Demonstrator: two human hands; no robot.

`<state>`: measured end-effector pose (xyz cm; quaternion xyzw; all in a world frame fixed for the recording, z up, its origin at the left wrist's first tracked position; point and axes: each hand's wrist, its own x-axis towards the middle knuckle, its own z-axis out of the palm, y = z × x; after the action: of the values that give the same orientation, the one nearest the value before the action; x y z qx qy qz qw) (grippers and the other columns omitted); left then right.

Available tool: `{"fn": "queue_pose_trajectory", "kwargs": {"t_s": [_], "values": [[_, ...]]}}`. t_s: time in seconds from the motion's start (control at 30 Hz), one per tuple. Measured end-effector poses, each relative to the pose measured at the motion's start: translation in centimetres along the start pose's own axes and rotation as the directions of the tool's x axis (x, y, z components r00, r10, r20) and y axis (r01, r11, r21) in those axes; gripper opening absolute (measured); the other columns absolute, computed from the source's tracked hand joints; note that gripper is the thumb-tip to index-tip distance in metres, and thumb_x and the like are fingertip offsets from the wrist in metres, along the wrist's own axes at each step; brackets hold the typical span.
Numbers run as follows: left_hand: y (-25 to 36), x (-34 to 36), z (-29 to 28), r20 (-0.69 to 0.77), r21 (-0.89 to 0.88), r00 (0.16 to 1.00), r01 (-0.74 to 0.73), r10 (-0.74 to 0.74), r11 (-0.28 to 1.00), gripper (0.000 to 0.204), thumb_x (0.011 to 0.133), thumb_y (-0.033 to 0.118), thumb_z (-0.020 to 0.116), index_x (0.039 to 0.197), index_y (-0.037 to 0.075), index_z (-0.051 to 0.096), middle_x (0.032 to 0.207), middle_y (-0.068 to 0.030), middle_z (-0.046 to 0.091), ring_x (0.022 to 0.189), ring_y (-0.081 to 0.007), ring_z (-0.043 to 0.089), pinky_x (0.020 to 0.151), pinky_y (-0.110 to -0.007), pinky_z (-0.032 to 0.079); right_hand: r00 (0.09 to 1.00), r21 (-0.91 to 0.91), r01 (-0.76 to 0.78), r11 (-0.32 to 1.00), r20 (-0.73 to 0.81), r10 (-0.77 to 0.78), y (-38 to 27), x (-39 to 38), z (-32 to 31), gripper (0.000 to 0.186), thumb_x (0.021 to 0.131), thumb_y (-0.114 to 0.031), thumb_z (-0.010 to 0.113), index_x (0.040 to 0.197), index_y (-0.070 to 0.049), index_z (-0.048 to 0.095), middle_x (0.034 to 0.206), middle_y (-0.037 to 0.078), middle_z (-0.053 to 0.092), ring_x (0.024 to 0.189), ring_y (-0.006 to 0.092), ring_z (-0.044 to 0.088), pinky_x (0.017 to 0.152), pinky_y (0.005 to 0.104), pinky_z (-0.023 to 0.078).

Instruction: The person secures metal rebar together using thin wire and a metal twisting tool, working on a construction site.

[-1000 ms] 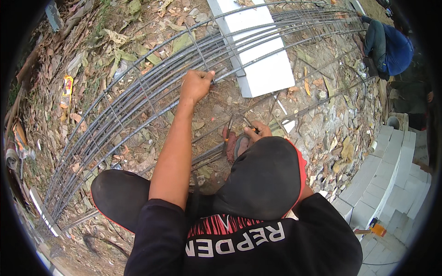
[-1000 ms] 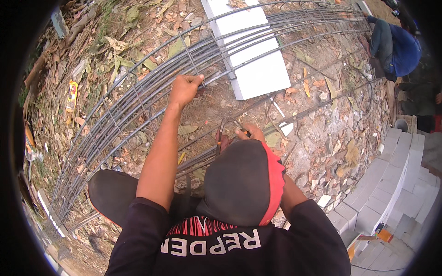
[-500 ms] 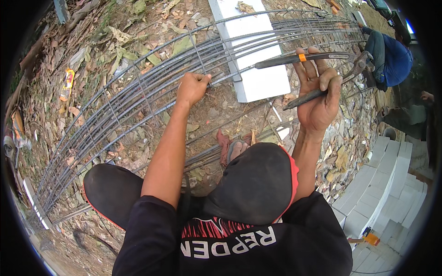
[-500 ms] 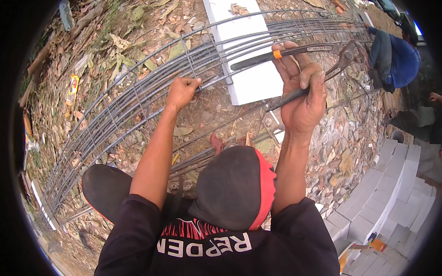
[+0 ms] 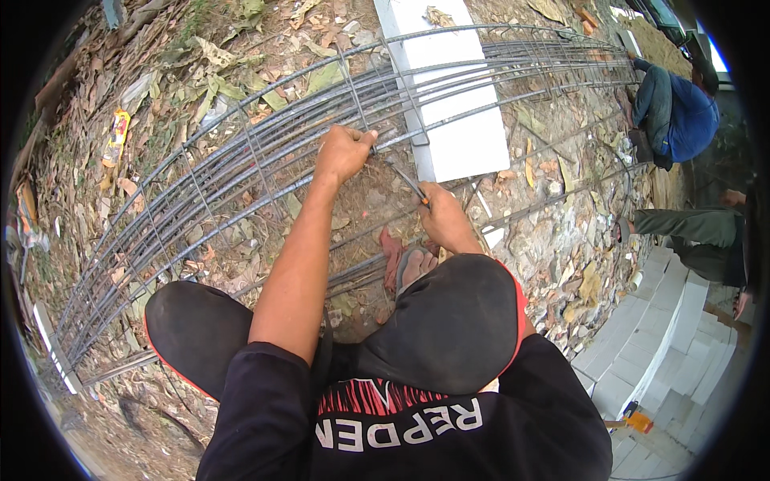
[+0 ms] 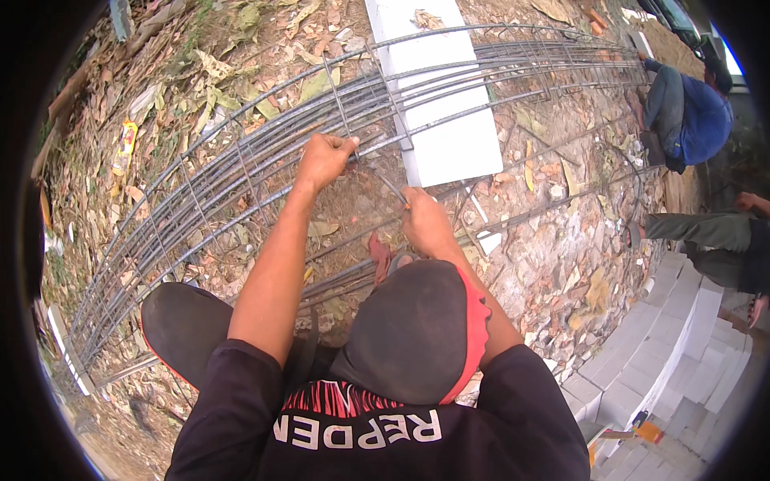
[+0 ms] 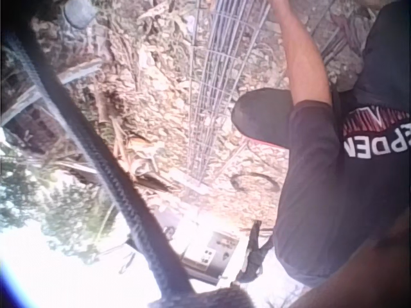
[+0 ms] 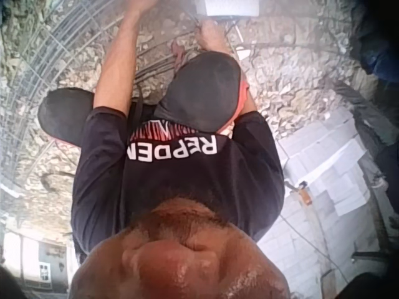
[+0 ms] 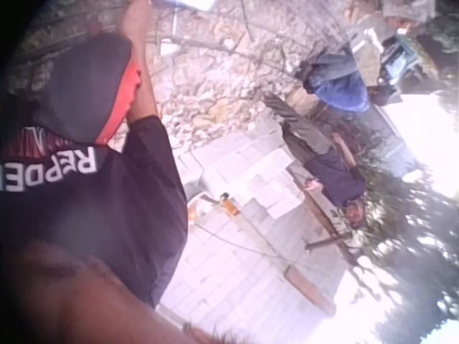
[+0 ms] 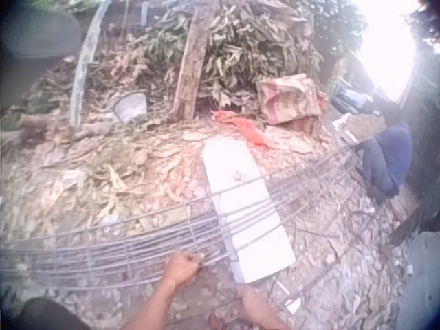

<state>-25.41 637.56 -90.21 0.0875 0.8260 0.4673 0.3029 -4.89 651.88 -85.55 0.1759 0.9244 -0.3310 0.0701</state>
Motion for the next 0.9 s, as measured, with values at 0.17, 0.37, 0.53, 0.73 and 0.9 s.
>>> {"fn": "queue_pose_trajectory", "kwargs": {"t_s": [0.17,0.37,0.53,0.73,0.9], "values": [[0.6,-0.8,-0.2,-0.026,0.023,0.999,-0.027,0.028,0.999,0.046,0.092,0.044,0.071,0.094,-0.001,0.081,0.082,-0.0227,0.075,0.08,-0.0369,0.075,0.085,-0.044,0.057,1.0,-0.048,-0.002,0.999,-0.018,0.001,-0.8,0.4,0.7,0.034,0.091,0.0,0.06,0.124,-0.003,0.057,0.113,0.026,0.062,0.102,0.0499,0.062,0.087,0.0538,0.05],[1.8,-1.5,-0.9,0.011,0.06,1.0,0.024,-0.024,0.998,0.044,0.092,0.044,0.072,0.093,0.0,0.081,0.08,-0.0223,0.075,0.078,-0.035,0.075,0.083,-0.043,0.057,0.999,-0.178,-0.015,0.984,0.044,0.023,-2.2,0.1,0.5,0.041,0.092,-0.001,0.058,0.132,-0.001,0.051,0.113,0.029,0.062,0.099,0.0502,0.064,0.085,0.0552,0.052],[2.0,-1.4,-0.9,0.019,0.067,0.999,0.034,-0.036,0.997,0.045,0.091,0.044,0.072,0.093,0.0,0.081,0.081,-0.0234,0.075,0.079,-0.0349,0.075,0.083,-0.042,0.057,1.0,-0.185,0.028,0.982,0.017,-0.025,-2.4,0.3,0.0,0.043,0.092,-0.008,0.064,0.13,0.004,0.048,0.106,0.031,0.065,0.094,0.05,0.066,0.08,0.0536,0.053],[1.2,-0.8,-0.3,0.003,0.02,1.0,-0.002,0.002,1.0,0.045,0.091,0.044,0.072,0.094,0.0,0.081,0.085,-0.0255,0.075,0.082,-0.0364,0.075,0.085,-0.043,0.056,0.96,0.188,-0.234,0.954,0.199,0.197,-1.5,0.5,-0.2,0.062,0.084,-0.022,0.079,0.131,0.003,0.047,0.098,0.023,0.068,0.087,0.0394,0.07,0.076,0.0467,0.055],[0.9,-1.0,-1.0,-0.033,0.076,0.999,-0.019,0.022,0.997,0.045,0.092,0.044,0.071,0.094,0.0,0.081,0.087,-0.0258,0.075,0.084,-0.0379,0.075,0.087,-0.043,0.056,0.971,-0.456,0.002,0.89,-0.212,-0.111,-1.4,-2.8,1.2,0.058,0.093,-0.027,0.074,0.136,0.004,0.051,0.103,0.014,0.067,0.095,0.0209,0.068,0.08,0.0396,0.054]]}}
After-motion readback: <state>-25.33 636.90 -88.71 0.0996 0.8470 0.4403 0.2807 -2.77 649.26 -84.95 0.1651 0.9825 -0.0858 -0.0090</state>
